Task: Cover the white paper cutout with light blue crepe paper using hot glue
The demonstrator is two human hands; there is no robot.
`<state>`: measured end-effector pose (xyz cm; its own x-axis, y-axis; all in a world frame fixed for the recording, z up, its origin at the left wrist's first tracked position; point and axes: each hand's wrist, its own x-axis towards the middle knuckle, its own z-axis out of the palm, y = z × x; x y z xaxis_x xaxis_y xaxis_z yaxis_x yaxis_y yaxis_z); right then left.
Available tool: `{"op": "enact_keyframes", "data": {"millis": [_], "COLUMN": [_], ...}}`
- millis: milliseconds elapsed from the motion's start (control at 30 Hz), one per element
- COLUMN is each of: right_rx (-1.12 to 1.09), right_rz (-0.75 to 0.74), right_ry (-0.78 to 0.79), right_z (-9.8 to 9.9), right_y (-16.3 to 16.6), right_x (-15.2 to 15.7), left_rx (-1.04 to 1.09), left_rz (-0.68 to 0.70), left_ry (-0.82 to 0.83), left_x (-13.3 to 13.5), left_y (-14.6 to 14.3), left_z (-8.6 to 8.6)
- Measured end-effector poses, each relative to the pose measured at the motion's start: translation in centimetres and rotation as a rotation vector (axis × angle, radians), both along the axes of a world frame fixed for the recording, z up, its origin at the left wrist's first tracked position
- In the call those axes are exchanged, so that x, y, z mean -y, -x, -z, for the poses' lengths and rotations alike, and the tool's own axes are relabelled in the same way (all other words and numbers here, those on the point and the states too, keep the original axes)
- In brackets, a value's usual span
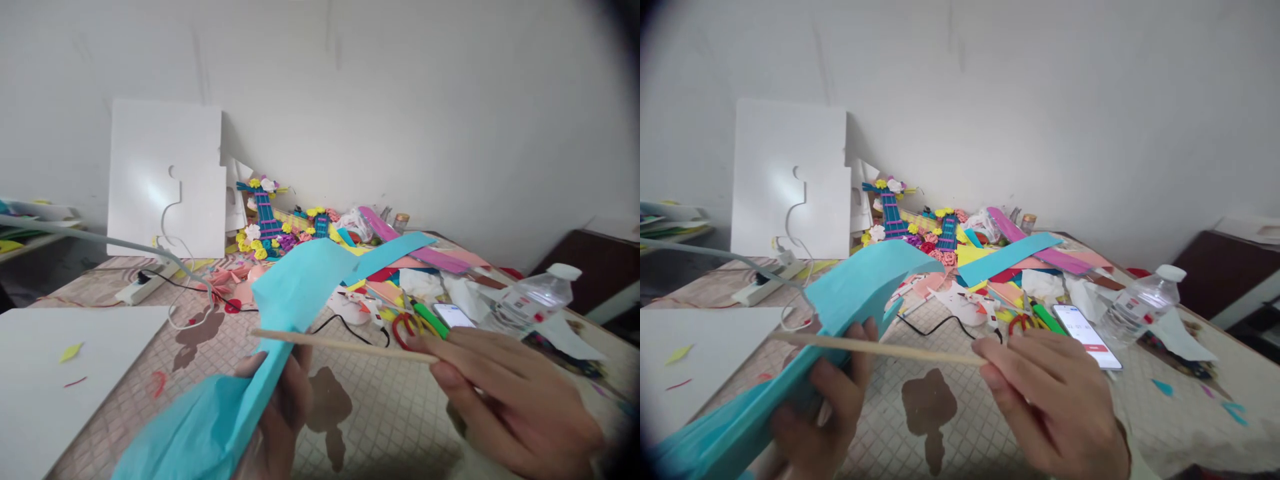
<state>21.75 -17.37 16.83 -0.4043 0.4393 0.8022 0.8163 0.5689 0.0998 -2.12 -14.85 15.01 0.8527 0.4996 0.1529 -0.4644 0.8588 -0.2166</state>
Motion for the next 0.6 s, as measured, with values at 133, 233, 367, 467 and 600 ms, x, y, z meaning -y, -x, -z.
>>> {"op": "enact_keyframes", "data": {"millis": [133,233,367,467,600], "right_rx": [-0.107,-0.135,-0.029,-0.021,-0.048], "right_rz": [0.063,0.088,0.040,0.077,0.142], "right_ry": [-0.019,-0.030,-0.012,-0.029,-0.068], "right_z": [0.1,0.1,-0.6,-1.3,-2.1], "right_y": [-0.3,-0.8,-0.9,-1.0,-1.2], "right_x": [-0.7,-1.0,-0.6,-0.7,-1.0], "left_rx": [-0.084,-0.149,-0.076,-0.021,-0.145], "left_rz": [-0.058,-0.144,-0.108,-0.042,0.034], "left_ry": [-0.072,-0.124,-0.044,0.007,-0.060], "left_x": [-0.1,-0.2,-0.2,-0.4,-1.4], "left_y": [0.5,0.7,0.5,0.8,2.4], "left_z": [0.7,1.2,1.7,2.6,4.4]}}
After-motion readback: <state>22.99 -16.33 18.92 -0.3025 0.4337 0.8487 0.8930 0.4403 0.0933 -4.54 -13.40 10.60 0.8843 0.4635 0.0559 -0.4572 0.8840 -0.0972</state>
